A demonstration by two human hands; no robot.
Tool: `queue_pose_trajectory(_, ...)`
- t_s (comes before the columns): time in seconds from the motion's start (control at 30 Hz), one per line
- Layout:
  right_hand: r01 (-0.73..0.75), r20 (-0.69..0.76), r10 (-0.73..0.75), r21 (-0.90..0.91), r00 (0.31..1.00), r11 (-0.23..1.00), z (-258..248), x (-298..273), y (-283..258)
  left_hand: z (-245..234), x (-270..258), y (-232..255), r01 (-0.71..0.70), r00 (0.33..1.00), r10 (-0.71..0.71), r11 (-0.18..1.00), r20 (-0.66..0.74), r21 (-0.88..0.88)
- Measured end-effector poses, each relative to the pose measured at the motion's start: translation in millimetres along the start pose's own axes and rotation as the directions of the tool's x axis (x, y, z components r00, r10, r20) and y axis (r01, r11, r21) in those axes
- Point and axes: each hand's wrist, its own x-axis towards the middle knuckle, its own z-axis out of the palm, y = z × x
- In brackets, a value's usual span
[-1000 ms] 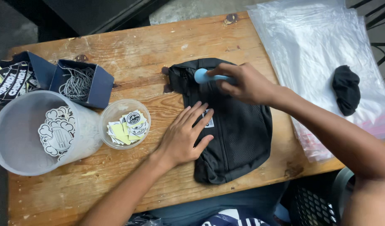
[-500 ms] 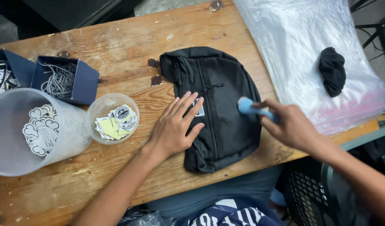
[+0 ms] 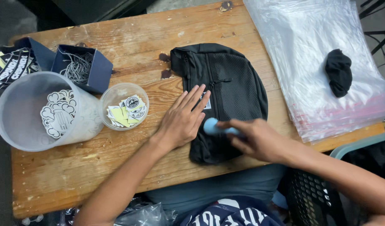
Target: The person cleans a black bag with a brush and then attaches a sticker to it. They also wipe a plastic bag with a cloth.
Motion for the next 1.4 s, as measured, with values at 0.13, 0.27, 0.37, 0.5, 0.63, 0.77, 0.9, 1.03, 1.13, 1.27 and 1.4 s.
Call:
queue_pose_trajectory(0.13,-0.018,0.174,-0.018,0.205,0.985,0.979,-12.9,-1.3,-26.6,3.5,-3.8,-4.5,-0.006,1.0,0.006,1.0,0.012,-0.015)
queue_pose_trajectory(0.27,0.03,0.118,-0.019,-0.092,0.993,0.995,-29.7,-25.7,7.6,4.5,-1.0,-7.9,-0.008,1.0,0.008,0.999,0.004,-0.035)
queue_pose_trajectory(0.37,0.153,0.053,-0.146,-0.453,0.988,0.878,-22.0,-43.2,50.4,5.2,-1.7,-9.3,-0.009,1.0,0.009,0.999,0.013,-0.051)
queue_pose_trajectory(0.5,0.332,0.08,-0.343,-0.523,0.936,0.785,-25.6,-40.9,60.9,1.6,0.6,-11.1,-0.001,0.999,0.003,0.996,0.032,-0.085)
queue_pose_trajectory(0.63,0.444,0.088,-0.462,-0.48,0.882,0.756,-26.8,-34.4,92.0,-2.5,1.3,-15.7,0.007,0.999,-0.001,0.99,0.043,-0.143)
queue_pose_trajectory(0.77,0.389,-0.276,-0.408,-0.123,0.87,0.913,-36.5,-30.4,119.3,-26.8,5.0,-19.7,-0.018,0.999,0.028,0.908,0.018,-0.418)
queue_pose_trajectory(0.9,0.043,-0.658,-0.1,-0.103,0.746,0.994,-73.0,-21.7,64.3,-66.5,12.2,-5.9,-0.17,0.981,0.191,0.789,-0.027,-0.59)
queue_pose_trajectory(1.03,0.299,-0.746,-0.114,0.118,0.656,0.947,-91.4,-0.7,51.3,-80.1,29.3,38.4,-0.233,0.963,0.152,0.883,-0.222,-0.408)
queue_pose_trajectory(1.13,0.325,-0.819,-0.229,-0.055,0.526,0.944,-103.1,18.5,45.7,-87.2,41.1,54.0,-0.109,0.934,-0.047,0.906,-0.354,-0.408)
queue_pose_trajectory(1.27,0.257,-0.848,-0.24,-0.127,0.473,0.958,-104.6,53.6,44.5,-86.8,53.3,54.3,0.167,0.865,-0.426,0.742,-0.265,-0.649)
queue_pose_trajectory(1.4,0.04,-0.749,-0.025,0.002,0.662,0.999,-80.7,90.1,88.8,-19.5,50.0,-16.9,0.18,0.828,-0.534,0.543,-0.172,-0.82)
